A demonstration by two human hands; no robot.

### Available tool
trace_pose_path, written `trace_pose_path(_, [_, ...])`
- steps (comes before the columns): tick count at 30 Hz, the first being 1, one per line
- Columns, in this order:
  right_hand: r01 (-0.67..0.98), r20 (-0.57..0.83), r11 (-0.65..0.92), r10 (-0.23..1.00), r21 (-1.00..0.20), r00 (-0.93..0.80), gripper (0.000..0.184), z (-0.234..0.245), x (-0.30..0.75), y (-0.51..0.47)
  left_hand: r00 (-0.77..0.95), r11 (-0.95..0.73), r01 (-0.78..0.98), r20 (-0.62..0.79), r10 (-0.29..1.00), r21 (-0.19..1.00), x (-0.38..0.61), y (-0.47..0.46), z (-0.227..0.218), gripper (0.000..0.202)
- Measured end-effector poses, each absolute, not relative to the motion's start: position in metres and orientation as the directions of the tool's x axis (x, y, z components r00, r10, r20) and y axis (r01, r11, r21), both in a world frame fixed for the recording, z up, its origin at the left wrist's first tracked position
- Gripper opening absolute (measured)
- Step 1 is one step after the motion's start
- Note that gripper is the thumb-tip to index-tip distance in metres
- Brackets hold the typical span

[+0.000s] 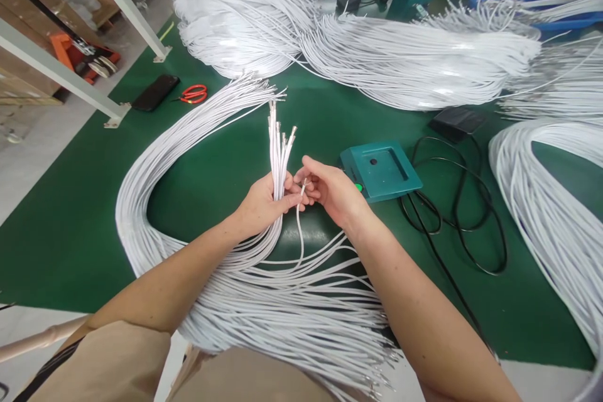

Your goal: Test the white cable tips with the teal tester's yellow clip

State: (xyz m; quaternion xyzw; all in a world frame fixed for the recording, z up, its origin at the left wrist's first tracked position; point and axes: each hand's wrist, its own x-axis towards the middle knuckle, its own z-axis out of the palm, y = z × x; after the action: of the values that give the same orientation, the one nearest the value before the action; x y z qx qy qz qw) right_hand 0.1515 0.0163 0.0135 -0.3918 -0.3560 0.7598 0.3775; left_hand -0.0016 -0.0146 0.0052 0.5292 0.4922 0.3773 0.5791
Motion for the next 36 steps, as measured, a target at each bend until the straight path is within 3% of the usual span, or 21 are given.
trace_pose_path(10, [-0.353, -0.301, -0.533, 0.789, -0.769, -0.535, 0.030, 0.008, 0.155, 0.017, 0.217, 0.128, 0.070, -0.140, 0.966, 0.989, -0.007, -0.013, 0.005, 0.028])
trace_pose_path(15, [-0.322, -0.267, -0.446, 0.841, -0.835, -0.471, 0.030, 0.010, 0.157, 0.017, 0.219, 0.126, -0.004, -0.122, 0.968, 0.992, -0.009, -0.010, 0.003, 0.028])
trace_pose_path(18, [-0.169, -0.230, -0.299, 0.912, -0.939, -0.339, 0.025, 0.014, 0.156, 0.014, 0.235, 0.112, -0.077, -0.091, 0.968, 0.991, -0.011, -0.009, -0.002, 0.045])
trace_pose_path(22, [0.218, -0.040, 0.005, 0.979, -0.976, -0.202, 0.015, 0.011, 0.153, 0.011, 0.285, 0.194, -0.163, -0.142, 0.948, 0.967, -0.013, -0.009, -0.007, 0.054])
trace_pose_path(24, [0.460, 0.137, 0.209, 0.973, -0.863, -0.184, 0.020, 0.007, 0.151, 0.009, 0.295, 0.258, -0.215, -0.189, 0.937, 0.942, -0.014, -0.008, -0.007, 0.051])
trace_pose_path(26, [0.659, 0.310, 0.421, 0.906, -0.623, -0.286, 0.025, 0.004, 0.151, 0.008, 0.291, 0.312, -0.254, -0.236, 0.927, 0.916, -0.014, -0.007, -0.007, 0.048])
trace_pose_path(28, [0.739, 0.378, 0.573, 0.811, -0.354, -0.447, 0.028, 0.003, 0.153, 0.009, 0.278, 0.344, -0.263, -0.271, 0.922, 0.902, -0.013, -0.006, -0.007, 0.047])
trace_pose_path(30, [0.766, 0.371, 0.617, 0.764, -0.180, -0.528, 0.024, 0.004, 0.158, 0.012, 0.243, 0.338, -0.224, -0.284, 0.928, 0.914, -0.012, -0.004, -0.008, 0.048])
trace_pose_path(36, [0.827, 0.256, 0.557, 0.813, -0.079, -0.523, 0.015, 0.006, 0.179, 0.026, 0.156, 0.263, 0.002, -0.260, 0.953, 0.965, -0.011, 0.000, -0.015, 0.047])
